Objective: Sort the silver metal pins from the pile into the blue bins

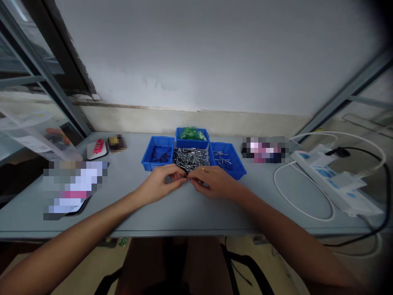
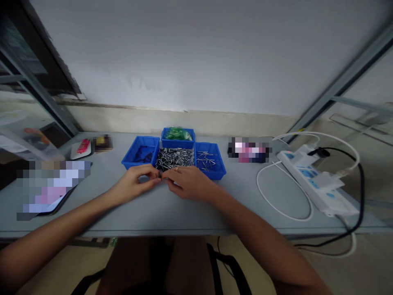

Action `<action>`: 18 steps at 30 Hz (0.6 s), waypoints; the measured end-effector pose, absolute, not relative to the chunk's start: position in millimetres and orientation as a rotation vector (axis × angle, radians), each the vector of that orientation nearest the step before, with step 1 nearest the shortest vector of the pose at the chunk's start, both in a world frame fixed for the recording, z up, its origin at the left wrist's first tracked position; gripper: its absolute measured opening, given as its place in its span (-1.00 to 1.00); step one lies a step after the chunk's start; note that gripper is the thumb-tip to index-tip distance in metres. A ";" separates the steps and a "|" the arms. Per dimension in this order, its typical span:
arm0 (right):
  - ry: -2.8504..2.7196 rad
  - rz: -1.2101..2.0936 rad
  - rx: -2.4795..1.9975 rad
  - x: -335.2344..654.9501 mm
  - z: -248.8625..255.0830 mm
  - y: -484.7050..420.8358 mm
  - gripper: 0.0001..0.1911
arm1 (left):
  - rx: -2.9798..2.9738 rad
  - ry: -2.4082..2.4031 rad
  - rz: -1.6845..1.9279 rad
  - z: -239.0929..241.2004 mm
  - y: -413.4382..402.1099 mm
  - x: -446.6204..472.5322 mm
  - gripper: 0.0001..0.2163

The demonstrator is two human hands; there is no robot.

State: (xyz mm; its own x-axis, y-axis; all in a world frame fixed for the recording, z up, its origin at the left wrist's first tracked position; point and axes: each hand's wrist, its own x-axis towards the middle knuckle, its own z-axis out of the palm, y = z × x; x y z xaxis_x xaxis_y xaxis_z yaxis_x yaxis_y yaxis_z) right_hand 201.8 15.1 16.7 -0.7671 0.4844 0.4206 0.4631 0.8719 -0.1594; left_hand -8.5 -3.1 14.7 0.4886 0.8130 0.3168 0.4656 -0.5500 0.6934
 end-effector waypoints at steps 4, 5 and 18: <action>-2.525 0.102 -0.725 201.9 14.9 17.1 -0.75 | 2.324 0.997 0.810 12.1 -3.6 -9.0 -0.89; -2.540 0.104 -0.707 201.6 14.4 17.5 -0.74 | 2.358 0.976 0.779 11.2 -4.0 -9.0 -0.90; -2.622 0.065 -0.773 199.2 14.8 20.6 -0.79 | 2.514 1.096 0.866 11.5 1.3 -14.5 -0.86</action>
